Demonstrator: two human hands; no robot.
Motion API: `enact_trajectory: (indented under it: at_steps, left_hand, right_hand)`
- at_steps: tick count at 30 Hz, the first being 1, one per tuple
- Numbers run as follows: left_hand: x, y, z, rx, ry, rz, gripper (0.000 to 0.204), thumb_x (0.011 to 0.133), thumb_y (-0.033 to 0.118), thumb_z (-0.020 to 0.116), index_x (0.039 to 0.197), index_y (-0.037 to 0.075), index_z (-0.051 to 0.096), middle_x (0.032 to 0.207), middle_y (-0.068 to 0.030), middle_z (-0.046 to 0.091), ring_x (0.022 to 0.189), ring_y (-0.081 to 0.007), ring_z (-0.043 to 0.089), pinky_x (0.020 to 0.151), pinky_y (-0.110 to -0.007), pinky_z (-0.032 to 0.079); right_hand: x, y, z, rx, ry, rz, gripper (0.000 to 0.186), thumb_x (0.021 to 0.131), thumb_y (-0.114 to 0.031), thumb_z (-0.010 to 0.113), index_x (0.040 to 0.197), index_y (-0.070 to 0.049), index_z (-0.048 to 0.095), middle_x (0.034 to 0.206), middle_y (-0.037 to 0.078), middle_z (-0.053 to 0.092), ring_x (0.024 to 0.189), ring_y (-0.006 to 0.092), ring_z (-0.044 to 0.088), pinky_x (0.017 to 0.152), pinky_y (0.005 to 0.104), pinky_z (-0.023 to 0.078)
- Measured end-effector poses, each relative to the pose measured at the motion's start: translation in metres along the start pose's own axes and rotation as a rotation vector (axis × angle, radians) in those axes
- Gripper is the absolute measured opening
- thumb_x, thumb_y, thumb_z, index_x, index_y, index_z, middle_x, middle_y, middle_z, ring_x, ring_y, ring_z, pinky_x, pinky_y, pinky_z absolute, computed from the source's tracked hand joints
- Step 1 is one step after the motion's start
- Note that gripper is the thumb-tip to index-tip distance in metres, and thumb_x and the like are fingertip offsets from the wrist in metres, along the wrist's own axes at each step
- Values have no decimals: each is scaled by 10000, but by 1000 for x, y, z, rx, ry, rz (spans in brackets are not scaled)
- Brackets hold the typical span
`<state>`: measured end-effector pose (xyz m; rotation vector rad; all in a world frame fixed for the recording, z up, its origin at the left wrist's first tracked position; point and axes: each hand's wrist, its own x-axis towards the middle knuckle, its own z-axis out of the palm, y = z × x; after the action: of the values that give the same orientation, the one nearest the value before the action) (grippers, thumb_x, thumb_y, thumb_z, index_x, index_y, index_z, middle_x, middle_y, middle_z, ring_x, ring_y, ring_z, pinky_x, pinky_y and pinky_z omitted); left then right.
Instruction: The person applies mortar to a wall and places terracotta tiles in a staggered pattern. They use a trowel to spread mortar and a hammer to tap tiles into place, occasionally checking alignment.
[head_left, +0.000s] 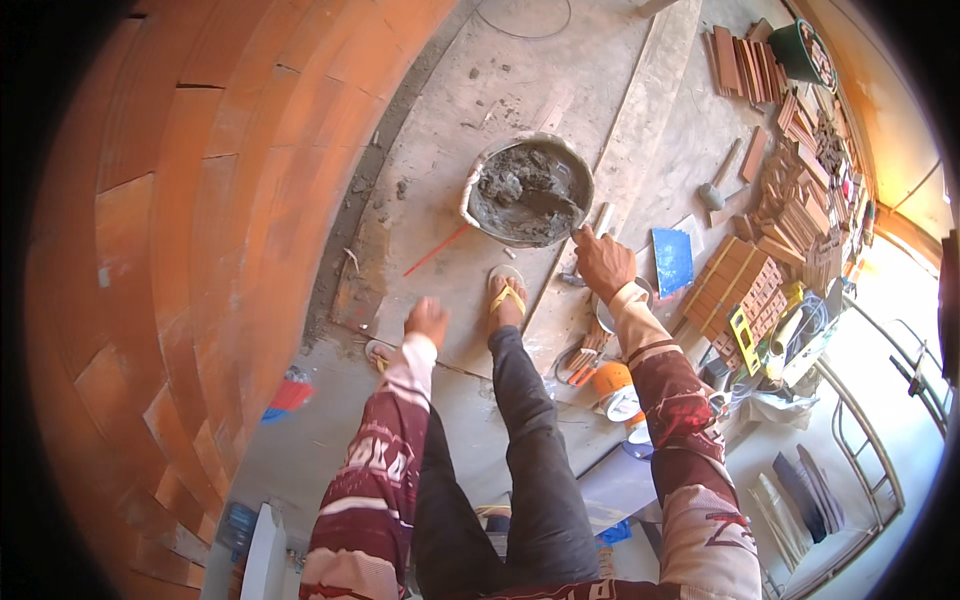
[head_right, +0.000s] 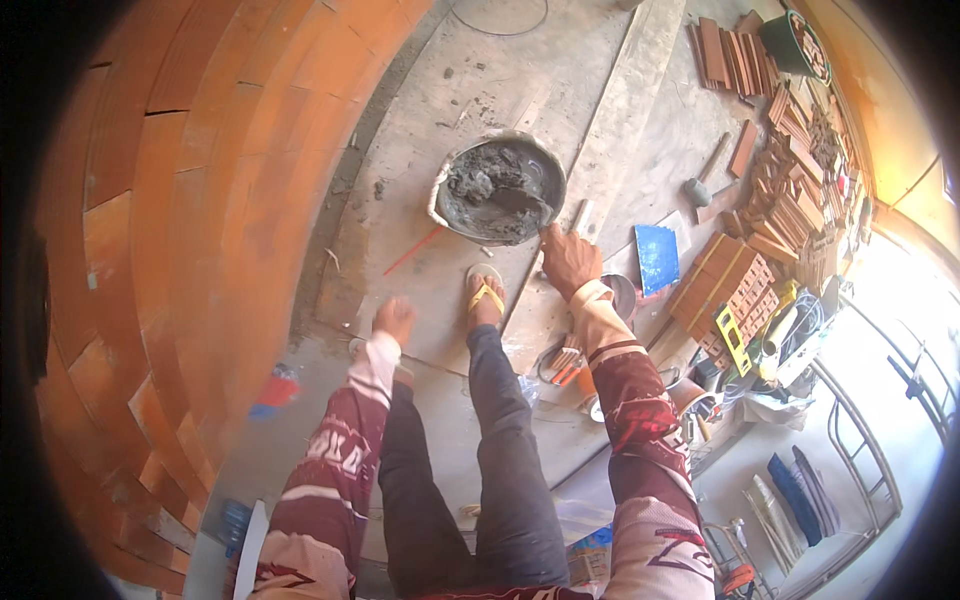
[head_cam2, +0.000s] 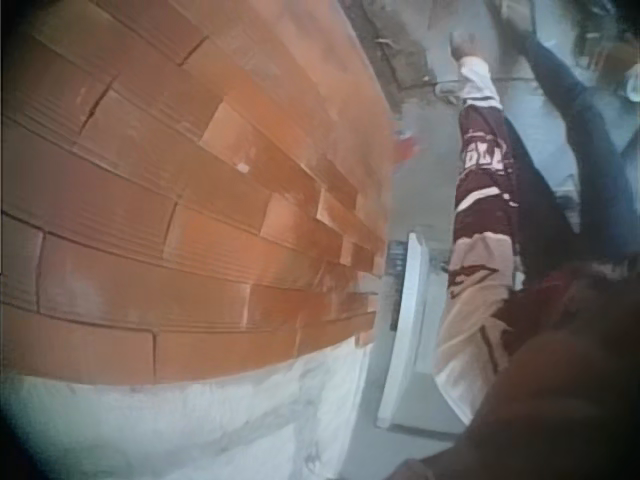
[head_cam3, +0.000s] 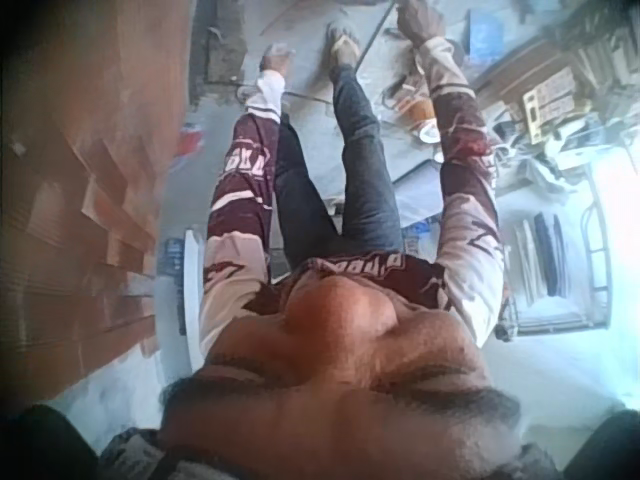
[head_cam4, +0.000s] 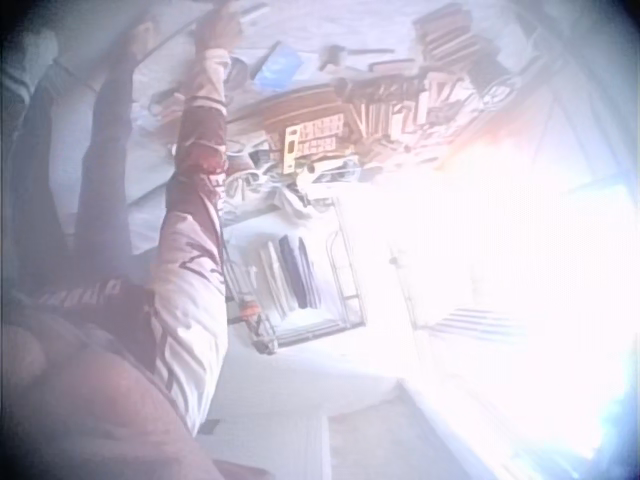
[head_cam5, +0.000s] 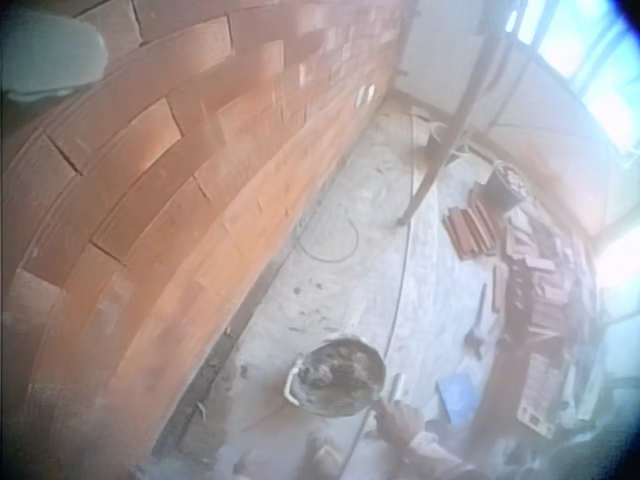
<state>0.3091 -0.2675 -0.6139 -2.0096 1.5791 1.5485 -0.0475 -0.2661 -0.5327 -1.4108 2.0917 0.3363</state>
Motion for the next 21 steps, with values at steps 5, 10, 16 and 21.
enact_trajectory:
  at_steps: [5, 10, 16, 21]
  left_hand:
    - [88, 120, 26, -175, 143, 63, 597, 804, 368, 643, 1188, -63, 492, 1099, -245, 604, 1036, -374, 582, 889, -411, 454]
    - [118, 144, 47, -411, 195, -123, 527, 886, 367, 557, 1163, -77, 491, 1036, -238, 609, 949, -369, 595, 839, -417, 452]
    - [104, 166, 55, -938, 196, -242, 316, 954, 297, 473, 917, -2, 568, 766, -72, 582, 693, -163, 599, 660, -301, 482]
    - [99, 171, 43, -823, 136, -77, 298, 966, 283, 462, 857, 14, 528, 665, -23, 470, 592, -146, 540, 595, -315, 489]
  right_hand:
    - [-6, 20, 17, 98, 65, -7, 373, 858, -272, 582, 1185, -103, 520, 813, 173, 614, 715, 360, 639, 601, 478, 486]
    - [-16, 54, 79, 144, 355, -124, 339, 869, -227, 571, 1158, -58, 512, 859, 164, 594, 741, 364, 610, 643, 479, 474]
    - [2, 74, 179, 220, 220, 61, 260, 874, -175, 540, 1100, -63, 476, 883, 157, 577, 785, 359, 613, 651, 464, 482]
    - [-1, 75, 204, 237, 84, 154, 153, 896, -159, 489, 1005, -62, 447, 900, 176, 573, 831, 371, 608, 682, 476, 479]
